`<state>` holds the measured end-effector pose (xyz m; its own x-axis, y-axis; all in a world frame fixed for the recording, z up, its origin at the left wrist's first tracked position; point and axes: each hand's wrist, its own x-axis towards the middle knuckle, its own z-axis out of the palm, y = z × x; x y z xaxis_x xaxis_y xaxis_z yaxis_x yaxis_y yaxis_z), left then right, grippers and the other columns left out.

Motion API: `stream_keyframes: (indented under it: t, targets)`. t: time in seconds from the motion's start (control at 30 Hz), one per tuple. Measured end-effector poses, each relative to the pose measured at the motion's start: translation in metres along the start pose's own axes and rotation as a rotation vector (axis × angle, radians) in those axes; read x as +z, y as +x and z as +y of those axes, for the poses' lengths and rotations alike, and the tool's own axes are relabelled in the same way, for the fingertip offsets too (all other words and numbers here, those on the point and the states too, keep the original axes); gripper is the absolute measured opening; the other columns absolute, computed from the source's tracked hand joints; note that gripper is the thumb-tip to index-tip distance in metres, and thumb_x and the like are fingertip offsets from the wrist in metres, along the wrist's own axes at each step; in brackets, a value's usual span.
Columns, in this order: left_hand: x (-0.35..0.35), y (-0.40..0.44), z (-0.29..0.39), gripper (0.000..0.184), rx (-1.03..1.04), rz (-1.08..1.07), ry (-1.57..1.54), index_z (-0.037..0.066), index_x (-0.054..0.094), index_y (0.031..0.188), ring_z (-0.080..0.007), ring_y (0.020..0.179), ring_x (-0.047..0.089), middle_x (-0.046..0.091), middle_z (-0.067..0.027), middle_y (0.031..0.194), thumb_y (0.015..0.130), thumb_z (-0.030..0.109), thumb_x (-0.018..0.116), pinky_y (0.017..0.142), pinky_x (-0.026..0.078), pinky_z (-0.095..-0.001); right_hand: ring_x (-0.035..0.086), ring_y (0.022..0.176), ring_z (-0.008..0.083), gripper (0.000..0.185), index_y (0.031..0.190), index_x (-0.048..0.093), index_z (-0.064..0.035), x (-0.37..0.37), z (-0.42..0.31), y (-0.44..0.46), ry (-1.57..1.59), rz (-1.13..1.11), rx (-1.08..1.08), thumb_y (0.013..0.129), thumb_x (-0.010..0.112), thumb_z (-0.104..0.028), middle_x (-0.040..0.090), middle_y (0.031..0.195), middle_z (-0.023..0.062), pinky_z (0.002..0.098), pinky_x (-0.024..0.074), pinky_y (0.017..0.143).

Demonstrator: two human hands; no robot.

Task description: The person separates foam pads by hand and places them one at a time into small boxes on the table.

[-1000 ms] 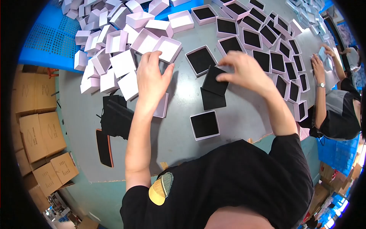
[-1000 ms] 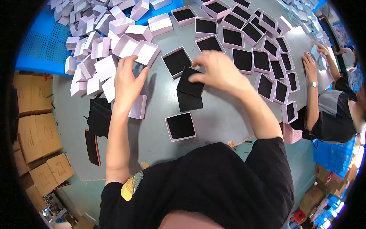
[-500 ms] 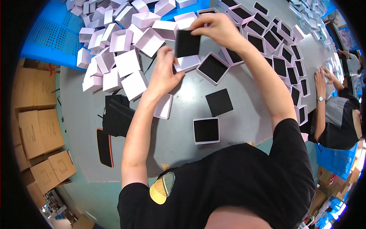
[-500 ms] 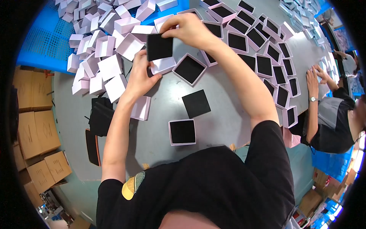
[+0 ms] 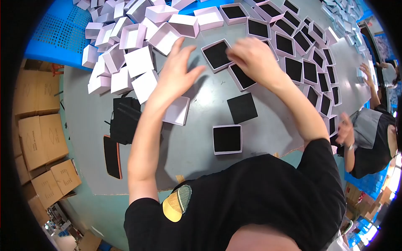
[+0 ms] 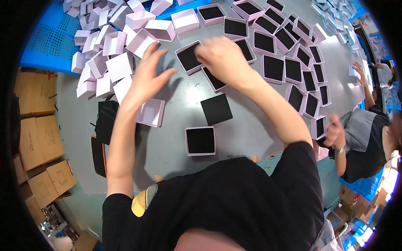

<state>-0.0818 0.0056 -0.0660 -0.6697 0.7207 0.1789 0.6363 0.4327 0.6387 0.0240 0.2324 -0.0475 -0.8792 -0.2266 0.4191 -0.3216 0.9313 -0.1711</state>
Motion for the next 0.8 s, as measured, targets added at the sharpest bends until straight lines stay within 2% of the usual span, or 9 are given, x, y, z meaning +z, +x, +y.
stream_keyframes:
  t: [0.1, 0.17, 0.27, 0.37, 0.47, 0.57, 0.63, 0.67, 0.8]
  targets:
    - [-0.057, -0.047, 0.023, 0.068, 0.103, -0.262, 0.275, 0.002, 0.051, 0.135, -0.0393, 0.14, 0.037, 0.045, -0.0219, 0.146, 0.071, 0.006, 0.075, 0.116, 0.031, -0.0465, 0.061, 0.079, 0.031, 0.015, 0.093, 0.065, -0.0038, -0.032, -0.025, -0.057, 0.301, -0.168, -0.014, 0.08, 0.068, -0.01, 0.059, 0.085, 0.0109, 0.0413, 0.0498, 0.074]
    - [-0.073, -0.076, 0.041, 0.068, 0.109, -0.436, 0.447, 0.0, 0.052, 0.132, -0.0394, 0.138, 0.039, 0.049, -0.0218, 0.141, 0.067, 0.001, 0.073, 0.117, 0.03, -0.0482, 0.061, 0.079, 0.0305, 0.021, 0.1, 0.065, -0.0041, -0.029, -0.044, -0.08, 0.251, -0.21, 0.101, 0.079, 0.07, -0.007, 0.059, 0.092, 0.0105, 0.0412, 0.0496, 0.073]
    - [-0.048, -0.093, 0.015, 0.073, 0.231, -0.37, 0.75, -0.001, 0.052, 0.13, -0.0387, 0.136, 0.041, 0.054, -0.0204, 0.134, 0.061, -0.003, 0.074, 0.117, 0.029, -0.0493, 0.06, 0.081, 0.0301, 0.031, 0.107, 0.065, -0.0037, -0.02, -0.048, -0.095, 0.173, -0.236, 0.186, 0.077, 0.071, -0.004, 0.058, 0.101, 0.0102, 0.0412, 0.0493, 0.073]
    - [-0.043, -0.093, 0.019, 0.074, 0.158, -0.351, 0.505, -0.001, 0.053, 0.13, -0.038, 0.131, 0.045, 0.057, -0.0186, 0.126, 0.059, -0.002, 0.074, 0.115, 0.033, -0.0481, 0.057, 0.091, 0.0271, 0.031, 0.103, 0.066, -0.0039, -0.02, -0.051, -0.093, 0.082, -0.186, 0.14, 0.073, 0.074, -0.009, 0.056, 0.103, 0.009, 0.0387, 0.0459, 0.078]
    - [-0.03, -0.087, 0.034, 0.075, 0.085, -0.338, 0.326, 0.004, 0.054, 0.132, -0.0359, 0.122, 0.051, 0.057, -0.016, 0.118, 0.06, 0.005, 0.074, 0.109, 0.036, -0.0465, 0.053, 0.098, 0.0245, 0.027, 0.093, 0.067, -0.0054, -0.02, -0.06, -0.09, -0.027, -0.217, 0.08, 0.07, 0.076, -0.016, 0.055, 0.104, 0.008, 0.0362, 0.0421, 0.081]
    - [-0.003, -0.082, 0.044, 0.083, -0.032, -0.285, 0.174, 0.009, 0.05, 0.139, -0.0376, 0.115, 0.053, 0.053, -0.0172, 0.12, 0.061, 0.009, 0.077, 0.101, 0.043, -0.0455, 0.053, 0.096, 0.0261, 0.021, 0.088, 0.067, -0.0055, -0.019, -0.054, -0.084, -0.028, -0.303, 0.095, 0.07, 0.077, -0.012, 0.056, 0.106, 0.0077, 0.0383, 0.0433, 0.083]
    - [0.019, -0.081, 0.04, 0.087, -0.135, -0.208, -0.034, 0.01, 0.046, 0.144, -0.0391, 0.11, 0.055, 0.051, -0.0189, 0.123, 0.063, 0.01, 0.077, 0.097, 0.047, -0.0459, 0.053, 0.098, 0.0258, 0.017, 0.084, 0.068, -0.0062, -0.025, -0.045, -0.082, 0.106, -0.21, 0.117, 0.07, 0.076, -0.011, 0.056, 0.102, 0.0073, 0.0377, 0.0433, 0.084]
    - [0.027, -0.081, 0.037, 0.096, -0.108, -0.168, -0.042, 0.011, 0.035, 0.151, -0.0393, 0.106, 0.057, 0.048, -0.0205, 0.126, 0.065, 0.011, 0.078, 0.092, 0.05, -0.0445, 0.053, 0.099, 0.0257, 0.014, 0.081, 0.068, -0.0066, -0.031, -0.039, -0.079, 0.172, -0.163, 0.122, 0.07, 0.076, -0.011, 0.056, 0.101, 0.0072, 0.0373, 0.0432, 0.085]
    - [0.051, -0.085, 0.036, 0.106, -0.104, 0.002, -0.259, 0.009, 0.022, 0.154, -0.0364, 0.107, 0.058, 0.05, -0.0201, 0.125, 0.065, 0.006, 0.079, 0.09, 0.051, -0.0428, 0.061, 0.079, 0.0259, 0.016, 0.089, 0.072, -0.0043, -0.055, -0.024, -0.05, 0.539, 0.008, 0.436, 0.076, 0.075, -0.012, 0.068, 0.081, 0.0079, 0.0402, 0.0505, 0.073]
